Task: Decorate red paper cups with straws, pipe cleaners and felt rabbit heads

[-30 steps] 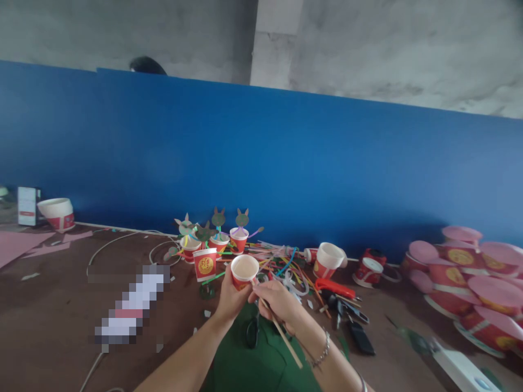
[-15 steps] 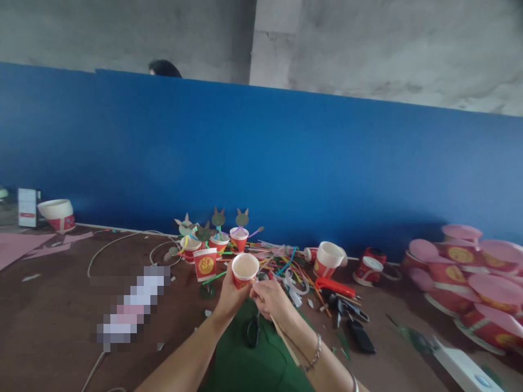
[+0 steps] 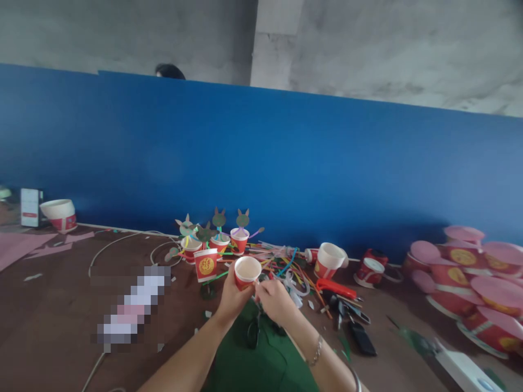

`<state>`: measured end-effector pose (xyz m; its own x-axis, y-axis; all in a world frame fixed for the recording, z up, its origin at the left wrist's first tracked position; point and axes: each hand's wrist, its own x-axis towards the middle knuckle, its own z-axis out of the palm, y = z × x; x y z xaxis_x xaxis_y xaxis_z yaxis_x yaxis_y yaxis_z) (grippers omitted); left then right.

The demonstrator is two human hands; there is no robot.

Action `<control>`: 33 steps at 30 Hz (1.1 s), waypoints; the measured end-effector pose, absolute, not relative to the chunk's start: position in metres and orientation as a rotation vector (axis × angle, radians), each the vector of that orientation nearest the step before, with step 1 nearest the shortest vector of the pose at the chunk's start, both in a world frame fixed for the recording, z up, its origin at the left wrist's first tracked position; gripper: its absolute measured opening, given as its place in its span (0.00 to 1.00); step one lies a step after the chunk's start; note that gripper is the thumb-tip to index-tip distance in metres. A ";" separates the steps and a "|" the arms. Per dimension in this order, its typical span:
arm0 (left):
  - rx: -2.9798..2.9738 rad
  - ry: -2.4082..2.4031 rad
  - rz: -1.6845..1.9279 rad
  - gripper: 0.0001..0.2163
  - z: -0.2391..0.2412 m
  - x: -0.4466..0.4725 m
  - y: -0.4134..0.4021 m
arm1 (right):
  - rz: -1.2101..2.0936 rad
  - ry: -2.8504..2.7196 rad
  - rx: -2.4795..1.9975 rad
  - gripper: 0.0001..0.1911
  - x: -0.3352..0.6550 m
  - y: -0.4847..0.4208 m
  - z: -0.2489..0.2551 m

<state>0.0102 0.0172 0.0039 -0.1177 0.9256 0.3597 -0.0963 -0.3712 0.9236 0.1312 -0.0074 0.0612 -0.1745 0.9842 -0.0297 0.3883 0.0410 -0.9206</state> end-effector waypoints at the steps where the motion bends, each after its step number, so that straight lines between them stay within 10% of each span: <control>1: 1.359 0.992 1.617 0.28 0.004 0.011 0.017 | 0.985 -1.702 -1.430 0.20 0.132 -0.009 0.063; 13: 1.289 0.995 1.608 0.28 0.002 0.009 0.018 | 1.310 -1.621 -1.340 0.25 0.130 -0.005 0.051; 22: 1.352 1.007 1.620 0.26 0.007 0.012 0.015 | 0.830 -1.751 -1.476 0.19 0.128 -0.011 0.061; 33: 1.319 0.997 1.657 0.26 0.005 0.010 0.017 | 1.316 -1.516 -1.305 0.25 0.122 -0.006 0.040</control>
<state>0.0098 0.0171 0.0045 -0.1578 0.9152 0.3708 -0.1016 -0.3886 0.9158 0.1218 -0.0059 0.0400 -0.2190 0.9716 -0.0894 0.2249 -0.0389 -0.9736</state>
